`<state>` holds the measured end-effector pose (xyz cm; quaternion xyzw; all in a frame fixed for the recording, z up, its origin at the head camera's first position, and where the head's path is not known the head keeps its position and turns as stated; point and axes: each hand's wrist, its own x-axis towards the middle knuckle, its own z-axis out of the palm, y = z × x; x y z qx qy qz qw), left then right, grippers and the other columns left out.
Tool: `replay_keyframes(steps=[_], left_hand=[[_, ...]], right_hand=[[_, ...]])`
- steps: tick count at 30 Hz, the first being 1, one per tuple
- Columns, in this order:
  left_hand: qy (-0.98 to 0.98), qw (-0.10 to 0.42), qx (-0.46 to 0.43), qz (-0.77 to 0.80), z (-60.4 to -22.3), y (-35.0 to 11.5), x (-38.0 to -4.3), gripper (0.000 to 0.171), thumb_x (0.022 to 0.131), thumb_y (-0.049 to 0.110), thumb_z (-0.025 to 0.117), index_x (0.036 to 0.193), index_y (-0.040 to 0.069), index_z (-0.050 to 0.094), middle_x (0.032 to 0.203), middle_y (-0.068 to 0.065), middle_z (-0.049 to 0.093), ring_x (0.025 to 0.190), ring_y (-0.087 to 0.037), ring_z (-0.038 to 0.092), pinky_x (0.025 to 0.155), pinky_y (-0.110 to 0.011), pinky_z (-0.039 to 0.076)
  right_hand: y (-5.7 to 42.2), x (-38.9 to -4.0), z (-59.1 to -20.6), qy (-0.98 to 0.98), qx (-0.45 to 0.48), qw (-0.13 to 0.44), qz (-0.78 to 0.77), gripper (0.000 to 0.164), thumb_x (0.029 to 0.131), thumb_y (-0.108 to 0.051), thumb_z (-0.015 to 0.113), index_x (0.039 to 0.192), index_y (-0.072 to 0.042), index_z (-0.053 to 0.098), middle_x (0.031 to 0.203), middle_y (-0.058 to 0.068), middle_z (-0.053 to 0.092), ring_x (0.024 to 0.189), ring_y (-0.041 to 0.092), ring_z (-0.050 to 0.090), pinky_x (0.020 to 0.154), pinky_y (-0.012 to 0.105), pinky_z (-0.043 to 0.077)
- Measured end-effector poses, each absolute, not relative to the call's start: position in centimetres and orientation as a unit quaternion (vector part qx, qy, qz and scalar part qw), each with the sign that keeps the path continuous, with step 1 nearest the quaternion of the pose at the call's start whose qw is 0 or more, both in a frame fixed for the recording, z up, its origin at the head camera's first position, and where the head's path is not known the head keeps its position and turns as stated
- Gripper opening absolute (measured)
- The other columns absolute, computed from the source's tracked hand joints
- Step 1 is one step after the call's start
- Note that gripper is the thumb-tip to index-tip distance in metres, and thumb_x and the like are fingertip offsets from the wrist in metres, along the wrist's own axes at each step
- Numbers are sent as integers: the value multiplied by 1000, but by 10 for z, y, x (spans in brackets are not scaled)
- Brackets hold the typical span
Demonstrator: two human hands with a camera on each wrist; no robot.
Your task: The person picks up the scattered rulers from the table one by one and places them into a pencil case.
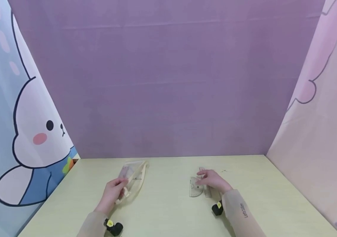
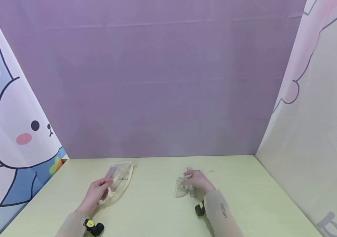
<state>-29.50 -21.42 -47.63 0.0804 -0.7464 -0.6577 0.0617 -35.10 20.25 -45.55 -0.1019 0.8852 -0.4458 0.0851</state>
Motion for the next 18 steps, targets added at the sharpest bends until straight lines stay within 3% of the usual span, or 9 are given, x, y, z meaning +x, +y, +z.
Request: replay_keyframes(steps=[18], left_hand=[[-735,81,94,-667,-475,-213,-293,36,92,22,66,115,-6,64,64,0,53,51,-10,48,48,-22,41]], right_hand=[[199,-348,-455,891,-144,126,-412,80,69,-24,87,137,0,51,119,15,59,108,31,53,97,58,37]])
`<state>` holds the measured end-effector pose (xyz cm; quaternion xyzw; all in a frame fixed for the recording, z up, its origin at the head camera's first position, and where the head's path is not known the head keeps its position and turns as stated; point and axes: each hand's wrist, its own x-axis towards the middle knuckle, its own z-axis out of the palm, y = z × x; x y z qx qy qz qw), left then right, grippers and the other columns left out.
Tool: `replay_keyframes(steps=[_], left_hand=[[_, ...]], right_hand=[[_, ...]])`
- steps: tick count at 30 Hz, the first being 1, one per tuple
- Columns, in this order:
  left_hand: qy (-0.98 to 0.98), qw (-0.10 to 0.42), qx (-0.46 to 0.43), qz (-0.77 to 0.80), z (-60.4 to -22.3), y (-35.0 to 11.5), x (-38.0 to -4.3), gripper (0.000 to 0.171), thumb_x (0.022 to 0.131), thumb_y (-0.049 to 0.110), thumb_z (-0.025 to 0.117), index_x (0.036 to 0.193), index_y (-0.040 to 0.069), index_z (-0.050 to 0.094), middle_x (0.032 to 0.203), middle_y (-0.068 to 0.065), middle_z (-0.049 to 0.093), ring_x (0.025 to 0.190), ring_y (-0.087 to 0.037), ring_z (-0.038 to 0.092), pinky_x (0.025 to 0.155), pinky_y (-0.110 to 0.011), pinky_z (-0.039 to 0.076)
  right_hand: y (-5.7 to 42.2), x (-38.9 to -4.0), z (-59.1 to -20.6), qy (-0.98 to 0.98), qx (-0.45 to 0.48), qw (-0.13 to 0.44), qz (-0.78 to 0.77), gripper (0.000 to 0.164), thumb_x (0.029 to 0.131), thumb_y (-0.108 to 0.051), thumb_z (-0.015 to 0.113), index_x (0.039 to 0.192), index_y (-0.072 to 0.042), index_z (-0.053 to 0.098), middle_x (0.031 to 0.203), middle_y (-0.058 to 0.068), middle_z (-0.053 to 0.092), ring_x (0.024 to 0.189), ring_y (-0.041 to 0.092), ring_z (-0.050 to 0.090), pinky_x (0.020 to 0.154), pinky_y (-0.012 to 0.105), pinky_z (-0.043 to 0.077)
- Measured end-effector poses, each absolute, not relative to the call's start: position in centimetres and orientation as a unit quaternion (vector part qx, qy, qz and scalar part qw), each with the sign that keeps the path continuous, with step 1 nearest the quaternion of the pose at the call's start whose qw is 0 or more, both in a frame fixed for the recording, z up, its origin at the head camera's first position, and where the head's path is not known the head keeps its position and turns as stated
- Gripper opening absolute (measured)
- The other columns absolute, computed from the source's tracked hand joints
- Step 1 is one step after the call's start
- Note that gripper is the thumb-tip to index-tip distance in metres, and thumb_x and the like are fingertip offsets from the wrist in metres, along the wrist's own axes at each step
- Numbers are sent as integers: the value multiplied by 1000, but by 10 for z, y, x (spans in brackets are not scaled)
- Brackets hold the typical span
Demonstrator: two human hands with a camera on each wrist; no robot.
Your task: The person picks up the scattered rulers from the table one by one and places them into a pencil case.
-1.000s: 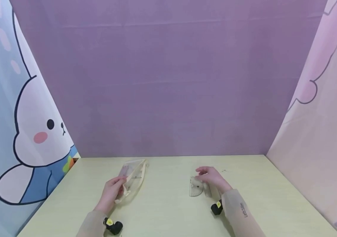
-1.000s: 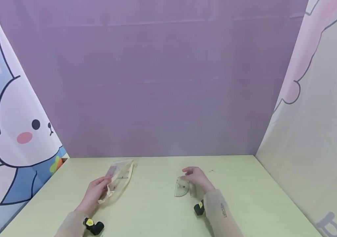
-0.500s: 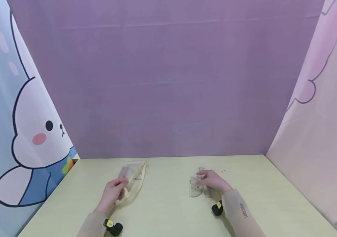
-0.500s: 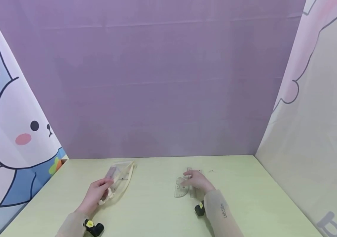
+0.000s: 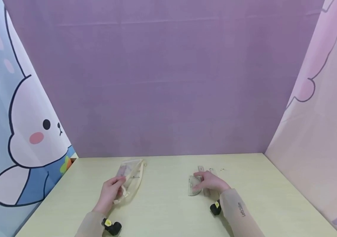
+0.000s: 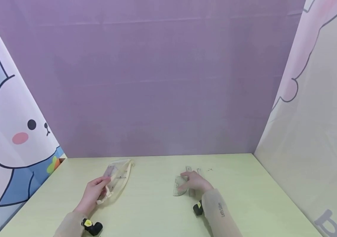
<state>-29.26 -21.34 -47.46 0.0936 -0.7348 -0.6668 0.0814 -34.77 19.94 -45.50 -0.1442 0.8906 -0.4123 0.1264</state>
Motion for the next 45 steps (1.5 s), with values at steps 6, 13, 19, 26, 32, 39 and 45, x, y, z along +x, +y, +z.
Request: replay_keyframes(steps=[6,13,19,26,32,39,45], left_hand=[[-732,85,96,-669,-476,-214,-293,35,93,22,65,116,-6,64,67,0,53,53,-10,48,50,-22,43],[-728,93,96,-673,-477,-214,-296,31,93,19,65,113,-4,66,72,0,55,56,-10,49,51,-22,45],[-726,98,87,-675,-476,-213,-297,34,92,21,67,113,-5,65,76,-2,57,58,-9,49,53,-22,46],[-726,95,92,-675,-479,-215,-297,36,91,22,68,114,-5,65,74,-1,56,57,-9,49,52,-22,45],[-729,97,97,-671,-481,-216,-296,31,91,19,66,112,-5,66,73,1,56,57,-8,49,53,-22,45],[-719,92,94,-683,-480,-216,-299,33,92,18,66,115,-6,65,71,1,54,56,-9,48,52,-22,44],[-723,97,94,-678,-480,-216,-298,33,92,20,67,114,-5,65,73,1,54,57,-9,49,52,-22,44]], right_hand=[[195,-346,-454,907,-141,108,-381,86,65,-26,89,136,2,51,123,17,56,111,33,51,99,58,35],[193,-346,-457,922,-133,92,-351,99,61,-29,91,140,6,42,124,21,51,111,35,50,98,57,37],[191,-346,-457,934,-132,84,-322,99,59,-31,91,140,4,44,124,21,51,110,35,51,97,59,37],[190,-341,-458,929,-126,95,-336,90,61,-26,89,138,-2,50,123,19,50,104,32,51,96,62,36],[188,-338,-459,929,-122,95,-337,85,62,-23,88,137,-4,52,122,19,51,102,31,51,94,62,38],[186,-340,-457,927,-112,101,-343,84,62,-20,87,137,-7,52,122,20,48,104,34,50,92,65,37],[184,-342,-460,924,-108,96,-353,85,59,-18,87,135,-7,52,124,22,45,107,36,48,90,66,37]])
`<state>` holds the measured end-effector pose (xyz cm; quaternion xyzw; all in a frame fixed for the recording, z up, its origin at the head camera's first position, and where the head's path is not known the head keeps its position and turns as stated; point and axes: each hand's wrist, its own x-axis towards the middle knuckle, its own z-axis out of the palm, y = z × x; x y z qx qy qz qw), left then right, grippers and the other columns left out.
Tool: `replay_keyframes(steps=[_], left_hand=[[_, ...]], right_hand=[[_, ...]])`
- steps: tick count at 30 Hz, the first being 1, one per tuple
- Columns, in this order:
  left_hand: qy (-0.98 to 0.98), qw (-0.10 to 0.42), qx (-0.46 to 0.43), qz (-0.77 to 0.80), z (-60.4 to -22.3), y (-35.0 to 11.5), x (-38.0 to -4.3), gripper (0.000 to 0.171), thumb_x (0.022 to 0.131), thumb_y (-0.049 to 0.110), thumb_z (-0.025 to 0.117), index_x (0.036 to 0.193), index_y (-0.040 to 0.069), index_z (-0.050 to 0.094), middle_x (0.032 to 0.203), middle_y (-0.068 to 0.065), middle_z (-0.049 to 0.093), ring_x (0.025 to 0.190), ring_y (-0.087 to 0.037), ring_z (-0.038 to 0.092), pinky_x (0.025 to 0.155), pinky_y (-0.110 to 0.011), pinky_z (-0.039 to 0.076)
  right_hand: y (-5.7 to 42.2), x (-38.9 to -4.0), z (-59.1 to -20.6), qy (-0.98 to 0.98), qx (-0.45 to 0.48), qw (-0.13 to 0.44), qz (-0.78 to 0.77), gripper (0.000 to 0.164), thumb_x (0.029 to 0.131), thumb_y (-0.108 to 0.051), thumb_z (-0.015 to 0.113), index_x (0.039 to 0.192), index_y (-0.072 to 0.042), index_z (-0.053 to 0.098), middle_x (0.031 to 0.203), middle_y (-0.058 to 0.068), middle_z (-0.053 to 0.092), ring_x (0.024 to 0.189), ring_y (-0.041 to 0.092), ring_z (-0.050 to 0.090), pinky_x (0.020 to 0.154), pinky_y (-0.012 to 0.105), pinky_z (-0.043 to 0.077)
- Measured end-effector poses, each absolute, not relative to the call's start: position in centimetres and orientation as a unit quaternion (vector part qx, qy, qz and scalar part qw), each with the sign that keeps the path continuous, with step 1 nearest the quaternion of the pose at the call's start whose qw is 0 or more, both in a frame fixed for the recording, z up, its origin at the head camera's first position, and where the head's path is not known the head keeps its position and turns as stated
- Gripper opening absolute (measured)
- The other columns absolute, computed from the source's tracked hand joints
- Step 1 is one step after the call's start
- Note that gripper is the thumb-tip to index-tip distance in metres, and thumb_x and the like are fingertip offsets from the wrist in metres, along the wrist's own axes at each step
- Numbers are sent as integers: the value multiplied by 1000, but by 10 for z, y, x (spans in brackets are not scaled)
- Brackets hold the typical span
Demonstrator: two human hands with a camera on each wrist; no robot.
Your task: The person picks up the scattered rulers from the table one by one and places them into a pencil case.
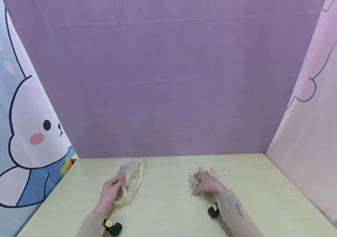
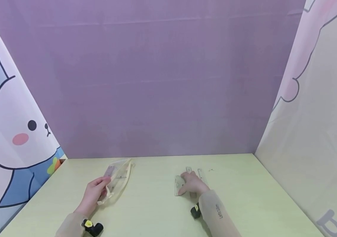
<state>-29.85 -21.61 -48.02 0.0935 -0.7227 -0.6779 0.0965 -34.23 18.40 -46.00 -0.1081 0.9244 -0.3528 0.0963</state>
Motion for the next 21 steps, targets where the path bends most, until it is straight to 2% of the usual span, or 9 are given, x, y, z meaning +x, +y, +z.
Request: replay_keyframes(steps=[7,9,12,16,21], left_hand=[[-728,103,94,-671,-481,-215,-298,31,92,19,67,112,-4,66,72,1,54,57,-9,48,52,-22,44],[-727,102,93,-672,-480,-215,-298,32,92,20,67,113,-4,66,72,1,54,57,-9,48,52,-22,43],[-726,98,94,-674,-479,-215,-298,32,92,20,67,114,-4,66,71,1,53,57,-9,48,52,-22,43],[-730,95,95,-670,-477,-215,-297,34,92,21,66,116,-3,65,71,2,53,58,-10,48,52,-22,42],[-726,95,95,-675,-477,-215,-296,35,92,21,67,116,-4,65,70,2,53,57,-9,48,52,-22,43]], right_hand=[[181,-342,-459,914,-102,78,-384,83,57,-11,86,131,-6,50,122,18,44,104,31,48,89,59,42],[180,-342,-458,909,-104,78,-396,81,58,-8,84,131,-5,49,117,15,47,99,28,49,88,54,43],[180,-344,-457,898,-113,86,-416,77,61,-2,80,131,-3,46,102,12,54,86,25,52,78,45,46],[180,-344,-455,885,-123,84,-442,66,66,5,72,127,0,49,86,9,56,74,22,53,67,36,45],[181,-345,-455,885,-115,42,-449,52,71,4,68,122,3,56,85,8,58,75,22,54,66,35,46]])
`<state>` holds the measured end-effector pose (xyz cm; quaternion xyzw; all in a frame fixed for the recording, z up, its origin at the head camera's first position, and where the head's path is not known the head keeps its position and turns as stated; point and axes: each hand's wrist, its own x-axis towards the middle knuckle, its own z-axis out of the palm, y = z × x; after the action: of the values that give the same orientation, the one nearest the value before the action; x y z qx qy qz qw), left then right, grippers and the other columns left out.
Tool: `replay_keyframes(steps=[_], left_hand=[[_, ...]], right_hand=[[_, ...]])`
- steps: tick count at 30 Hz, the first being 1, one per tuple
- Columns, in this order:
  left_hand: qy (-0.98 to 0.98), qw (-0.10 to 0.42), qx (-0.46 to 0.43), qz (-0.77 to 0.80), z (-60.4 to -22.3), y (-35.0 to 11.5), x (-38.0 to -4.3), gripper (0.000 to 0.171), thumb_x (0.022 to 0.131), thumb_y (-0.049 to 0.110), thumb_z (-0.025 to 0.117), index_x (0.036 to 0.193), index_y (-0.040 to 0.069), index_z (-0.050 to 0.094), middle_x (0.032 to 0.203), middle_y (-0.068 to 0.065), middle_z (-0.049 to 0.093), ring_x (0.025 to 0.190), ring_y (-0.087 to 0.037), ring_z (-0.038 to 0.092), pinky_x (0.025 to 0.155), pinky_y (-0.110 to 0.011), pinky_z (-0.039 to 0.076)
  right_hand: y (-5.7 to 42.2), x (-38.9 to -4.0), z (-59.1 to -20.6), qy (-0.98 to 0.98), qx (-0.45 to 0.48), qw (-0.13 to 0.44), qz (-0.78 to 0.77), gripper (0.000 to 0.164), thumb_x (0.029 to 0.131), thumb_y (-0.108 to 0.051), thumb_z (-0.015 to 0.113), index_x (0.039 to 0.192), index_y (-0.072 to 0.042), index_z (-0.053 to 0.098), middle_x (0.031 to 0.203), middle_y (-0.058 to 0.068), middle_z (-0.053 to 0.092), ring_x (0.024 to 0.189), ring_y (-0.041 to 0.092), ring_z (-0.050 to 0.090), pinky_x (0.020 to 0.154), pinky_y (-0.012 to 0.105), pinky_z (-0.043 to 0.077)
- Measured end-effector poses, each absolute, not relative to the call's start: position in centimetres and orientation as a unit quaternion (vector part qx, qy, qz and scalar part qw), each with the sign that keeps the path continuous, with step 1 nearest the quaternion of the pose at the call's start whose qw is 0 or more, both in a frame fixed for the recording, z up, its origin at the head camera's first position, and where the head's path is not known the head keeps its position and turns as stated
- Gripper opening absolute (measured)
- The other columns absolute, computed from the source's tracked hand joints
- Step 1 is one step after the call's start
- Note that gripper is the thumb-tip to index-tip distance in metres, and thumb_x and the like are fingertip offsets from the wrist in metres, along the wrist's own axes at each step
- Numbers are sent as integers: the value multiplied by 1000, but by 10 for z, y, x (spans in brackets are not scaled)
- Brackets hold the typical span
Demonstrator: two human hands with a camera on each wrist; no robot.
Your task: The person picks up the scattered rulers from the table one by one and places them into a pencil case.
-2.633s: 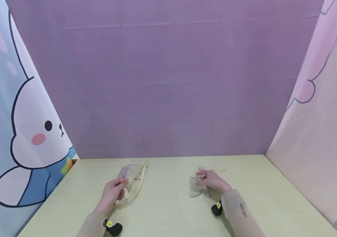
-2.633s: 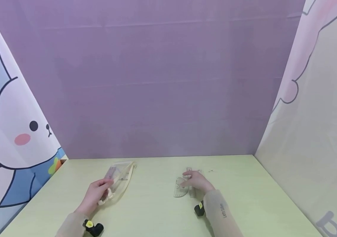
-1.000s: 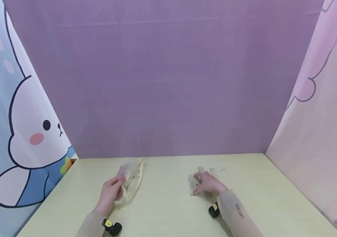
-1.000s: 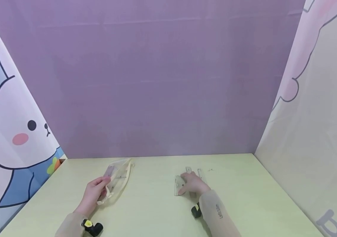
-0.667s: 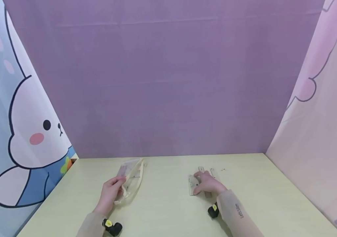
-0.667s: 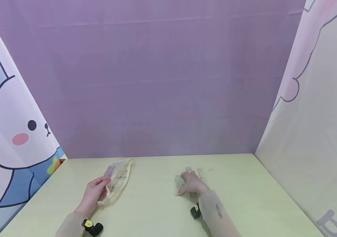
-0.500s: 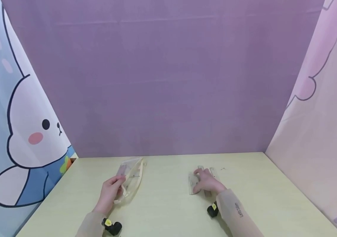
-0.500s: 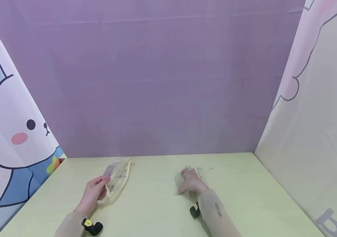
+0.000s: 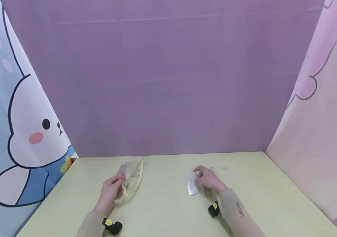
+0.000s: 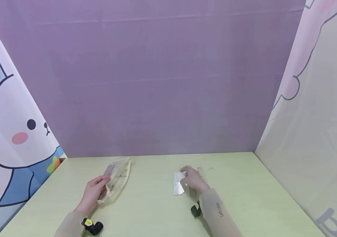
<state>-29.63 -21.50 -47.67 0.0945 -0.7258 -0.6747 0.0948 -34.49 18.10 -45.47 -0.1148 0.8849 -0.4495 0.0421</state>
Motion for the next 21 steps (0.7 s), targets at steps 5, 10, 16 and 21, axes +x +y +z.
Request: replay_keyframes(steps=[5,10,16,21], left_hand=[[-728,95,94,-672,-477,-215,-296,36,92,21,67,117,-5,64,74,1,55,58,-8,48,53,-22,44],[-737,98,98,-662,-477,-215,-297,38,92,24,67,117,-4,65,79,0,57,61,-8,49,55,-22,44],[-734,101,100,-664,-478,-214,-297,36,91,21,67,116,-5,65,83,-1,60,61,-8,50,55,-22,44],[-736,102,99,-662,-477,-215,-297,37,91,22,68,116,-5,65,80,-1,59,62,-9,50,55,-22,44]], right_hand=[[184,-351,-459,883,-101,14,-457,45,76,0,69,120,4,60,85,6,60,75,18,55,67,32,46],[190,-355,-462,848,-73,33,-524,35,83,-2,67,117,5,63,87,8,63,71,18,56,63,31,49],[196,-356,-463,787,-37,69,-611,33,88,-7,65,119,4,63,95,12,66,79,21,62,72,37,55],[200,-355,-460,742,-31,94,-663,37,92,-9,63,124,7,57,100,14,65,80,21,64,70,33,55]])
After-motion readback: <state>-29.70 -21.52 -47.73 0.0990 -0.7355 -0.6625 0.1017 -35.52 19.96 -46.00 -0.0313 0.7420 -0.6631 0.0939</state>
